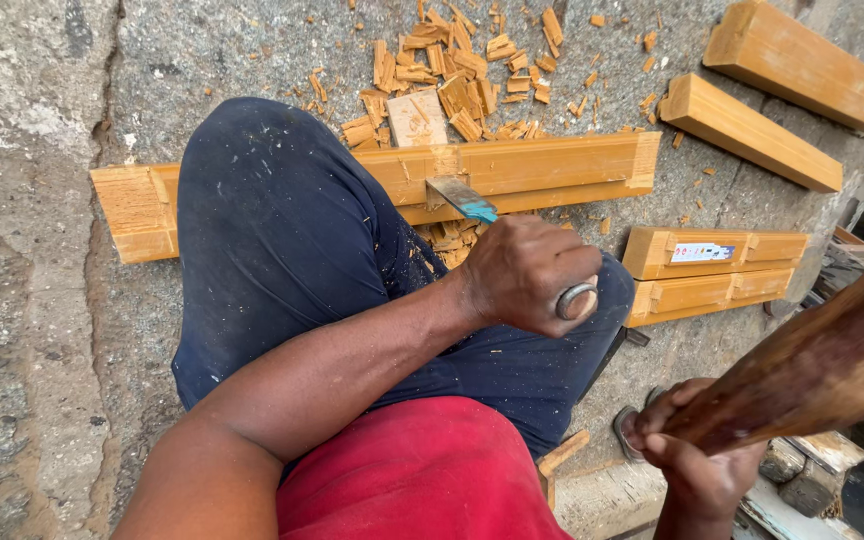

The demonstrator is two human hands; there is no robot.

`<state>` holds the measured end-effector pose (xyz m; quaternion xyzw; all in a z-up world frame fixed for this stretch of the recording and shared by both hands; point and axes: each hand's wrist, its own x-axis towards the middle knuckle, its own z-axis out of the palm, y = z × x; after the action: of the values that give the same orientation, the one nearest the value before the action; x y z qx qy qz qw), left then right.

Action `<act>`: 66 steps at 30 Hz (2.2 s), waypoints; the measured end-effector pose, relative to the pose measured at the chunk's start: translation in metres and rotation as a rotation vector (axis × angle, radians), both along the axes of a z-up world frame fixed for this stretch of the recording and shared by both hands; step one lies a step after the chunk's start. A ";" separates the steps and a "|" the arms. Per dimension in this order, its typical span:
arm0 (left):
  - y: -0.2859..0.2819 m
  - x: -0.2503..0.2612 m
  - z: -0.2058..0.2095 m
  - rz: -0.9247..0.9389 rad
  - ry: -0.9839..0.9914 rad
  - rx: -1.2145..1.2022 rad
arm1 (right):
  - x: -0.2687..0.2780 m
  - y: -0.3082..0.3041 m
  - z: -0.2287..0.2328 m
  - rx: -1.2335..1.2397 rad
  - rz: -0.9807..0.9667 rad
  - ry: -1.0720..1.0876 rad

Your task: The person chisels a wooden beam using a chisel and a wooden mallet while sitting on the ground. They carve out sections of the beam to create a rectangular notch.

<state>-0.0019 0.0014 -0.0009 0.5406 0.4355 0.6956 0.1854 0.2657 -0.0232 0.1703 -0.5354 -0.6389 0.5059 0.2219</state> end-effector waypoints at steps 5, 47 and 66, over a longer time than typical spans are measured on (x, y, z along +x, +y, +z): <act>0.003 -0.013 -0.006 0.032 -0.050 0.048 | -0.005 -0.004 -0.030 -0.085 0.270 -0.534; 0.037 -0.074 -0.013 -0.439 -0.616 -0.069 | 0.075 -0.021 -0.110 -0.346 -0.332 -0.380; -0.026 0.067 -0.028 -0.553 0.656 -0.131 | 0.121 -0.022 -0.154 -0.396 -0.473 0.142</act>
<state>0.0650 -0.0250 -0.0289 0.8165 0.3533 0.3817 0.2505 0.3866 -0.0453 0.0164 -0.6654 -0.3683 0.5910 0.2689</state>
